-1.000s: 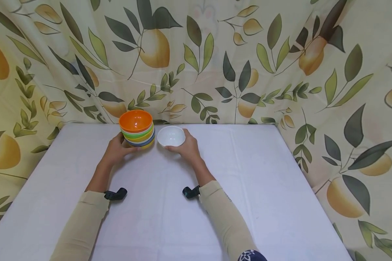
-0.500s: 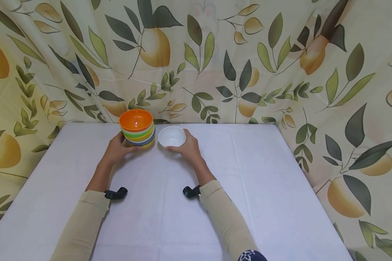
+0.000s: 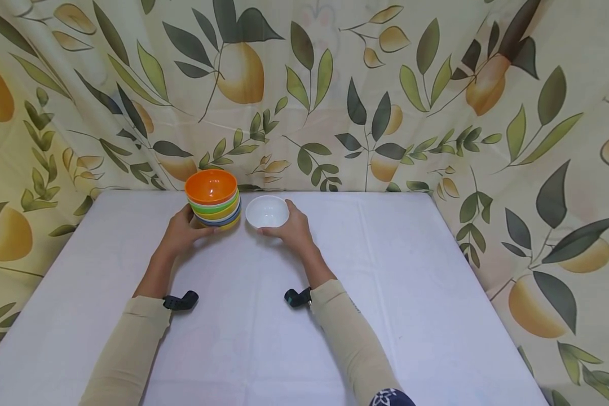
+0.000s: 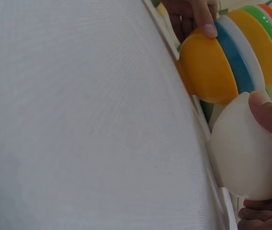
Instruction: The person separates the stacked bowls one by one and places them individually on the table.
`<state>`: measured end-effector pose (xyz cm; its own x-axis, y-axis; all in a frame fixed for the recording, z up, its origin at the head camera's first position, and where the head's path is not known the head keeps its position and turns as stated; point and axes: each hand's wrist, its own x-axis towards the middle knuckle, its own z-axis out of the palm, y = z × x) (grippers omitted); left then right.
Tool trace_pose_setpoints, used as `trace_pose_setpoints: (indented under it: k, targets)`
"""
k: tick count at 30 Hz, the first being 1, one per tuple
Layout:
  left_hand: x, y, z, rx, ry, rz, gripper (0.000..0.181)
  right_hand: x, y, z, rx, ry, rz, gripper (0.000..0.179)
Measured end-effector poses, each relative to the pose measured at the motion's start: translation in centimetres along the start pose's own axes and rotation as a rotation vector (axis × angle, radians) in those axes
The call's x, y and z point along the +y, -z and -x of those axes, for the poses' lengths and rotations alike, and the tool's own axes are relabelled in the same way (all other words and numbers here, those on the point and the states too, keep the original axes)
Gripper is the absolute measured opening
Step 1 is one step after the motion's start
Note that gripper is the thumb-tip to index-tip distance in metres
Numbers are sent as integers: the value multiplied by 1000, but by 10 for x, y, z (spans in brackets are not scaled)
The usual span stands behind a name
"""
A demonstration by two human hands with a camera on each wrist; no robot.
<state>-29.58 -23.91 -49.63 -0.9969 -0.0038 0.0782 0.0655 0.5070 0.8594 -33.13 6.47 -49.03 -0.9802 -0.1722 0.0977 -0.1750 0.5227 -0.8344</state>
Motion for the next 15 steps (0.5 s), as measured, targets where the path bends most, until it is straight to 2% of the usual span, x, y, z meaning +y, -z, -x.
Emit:
trace_pose_setpoints:
  k: [8,15]
  targets:
    - [-1,-2,-1,-3,12,-9,104,-2,3,1,-19,-30,1,107]
    - [0,-1,0,0,2,0,102,-4,8,1,3,-50,-24,115]
